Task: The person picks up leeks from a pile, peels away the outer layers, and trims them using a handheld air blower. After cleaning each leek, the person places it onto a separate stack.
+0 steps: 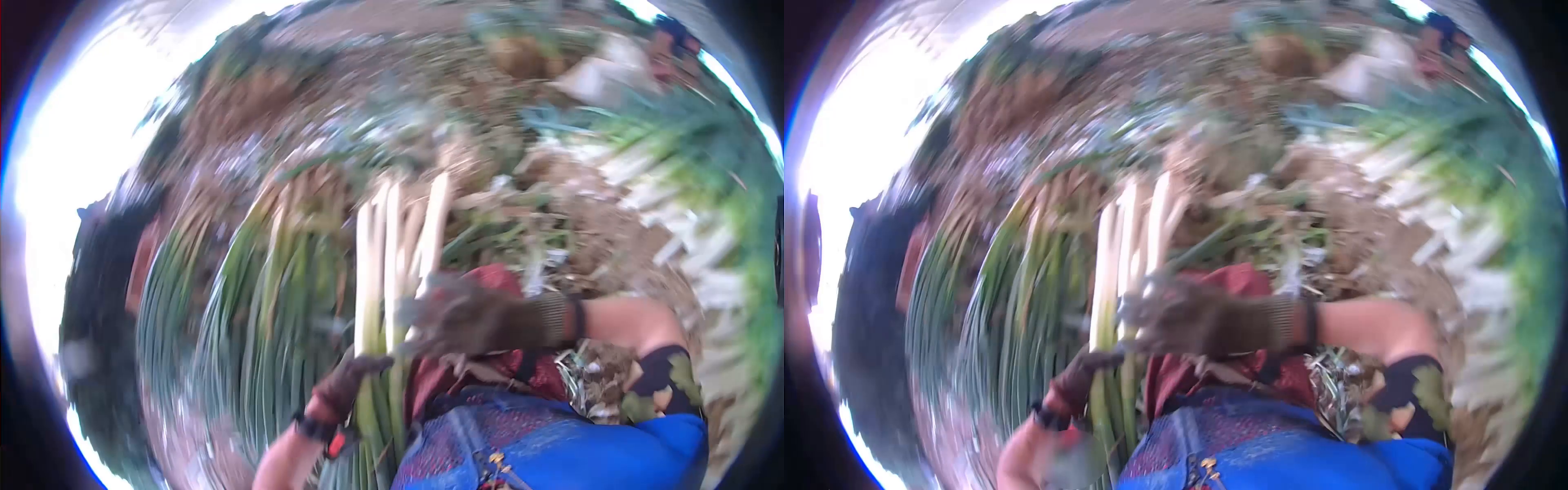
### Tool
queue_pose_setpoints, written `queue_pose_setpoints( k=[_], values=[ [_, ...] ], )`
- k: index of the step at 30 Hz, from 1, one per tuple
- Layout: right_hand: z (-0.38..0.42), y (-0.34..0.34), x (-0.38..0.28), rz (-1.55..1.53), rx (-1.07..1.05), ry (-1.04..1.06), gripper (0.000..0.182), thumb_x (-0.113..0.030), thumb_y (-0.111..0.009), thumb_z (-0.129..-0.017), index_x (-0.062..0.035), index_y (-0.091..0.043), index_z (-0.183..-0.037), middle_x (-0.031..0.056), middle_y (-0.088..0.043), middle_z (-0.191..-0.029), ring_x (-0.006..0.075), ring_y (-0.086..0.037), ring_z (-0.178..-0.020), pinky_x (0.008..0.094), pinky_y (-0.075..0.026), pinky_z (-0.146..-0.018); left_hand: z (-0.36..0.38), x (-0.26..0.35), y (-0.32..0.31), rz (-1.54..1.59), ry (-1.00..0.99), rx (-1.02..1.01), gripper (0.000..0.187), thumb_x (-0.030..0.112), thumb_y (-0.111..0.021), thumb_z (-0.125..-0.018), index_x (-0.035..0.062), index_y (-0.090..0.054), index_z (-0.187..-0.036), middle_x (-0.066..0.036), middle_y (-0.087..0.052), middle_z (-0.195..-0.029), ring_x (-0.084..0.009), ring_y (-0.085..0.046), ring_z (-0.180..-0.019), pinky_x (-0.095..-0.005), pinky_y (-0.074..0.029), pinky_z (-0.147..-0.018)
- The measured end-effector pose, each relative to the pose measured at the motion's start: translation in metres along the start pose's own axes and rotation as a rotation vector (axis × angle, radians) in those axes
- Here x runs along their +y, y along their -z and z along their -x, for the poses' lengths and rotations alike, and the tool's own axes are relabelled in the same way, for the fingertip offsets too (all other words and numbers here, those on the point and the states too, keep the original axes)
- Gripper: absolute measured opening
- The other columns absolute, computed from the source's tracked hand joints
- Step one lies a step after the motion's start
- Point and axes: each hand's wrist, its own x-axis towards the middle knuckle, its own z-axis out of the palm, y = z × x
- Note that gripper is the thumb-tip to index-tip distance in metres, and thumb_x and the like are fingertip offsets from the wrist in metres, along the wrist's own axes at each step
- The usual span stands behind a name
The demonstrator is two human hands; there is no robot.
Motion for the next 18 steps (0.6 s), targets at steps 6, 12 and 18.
queue_pose_setpoints(
  k=[6, 12, 18],
  values=[
    [-0.02, -0.01, 0.022, 0.06, 0.091, -0.186, 0.046, -0.036, -0.057, -0.095, -0.0047, -0.053, -0.129, 0.0127, -0.055, -0.128, 0.0275, -0.052, -0.123, 0.0475, -0.037, -0.111, -0.02, 0.021, -0.053, -0.248, -0.152, -0.181, 0.058, 0.019, -0.065, -0.093, 0.0037, -0.042, -0.144, -0.012, -0.06, -0.13, -0.0221, -0.063, -0.107, -0.0357, -0.052, -0.095],
    [-0.018, 0.01, 0.01, -0.224, -0.209, -0.273, 0.044, -0.035, -0.054, -0.097, -0.004, -0.047, -0.127, 0.0111, -0.05, -0.126, 0.0225, -0.049, -0.12, 0.0476, -0.032, -0.108, -0.021, 0.036, -0.085, -0.489, -0.211, -0.201, 0.059, 0.021, -0.066, -0.093, 0.004, -0.042, -0.144, -0.013, -0.06, -0.13, -0.0241, -0.063, -0.108, -0.036, -0.051, -0.095],
    [0.004, 0.018, 0.014, -0.117, -0.088, -0.23, 0.033, -0.032, -0.056, -0.097, -0.0051, -0.049, -0.115, 0.0093, -0.05, -0.111, 0.0224, -0.05, -0.105, 0.0458, -0.035, -0.096, -0.016, 0.044, -0.097, -0.632, -0.303, -0.179, 0.06, 0.022, -0.068, -0.093, 0.0044, -0.043, -0.144, -0.013, -0.06, -0.131, -0.026, -0.063, -0.11, -0.0362, -0.051, -0.095]
  ],
)
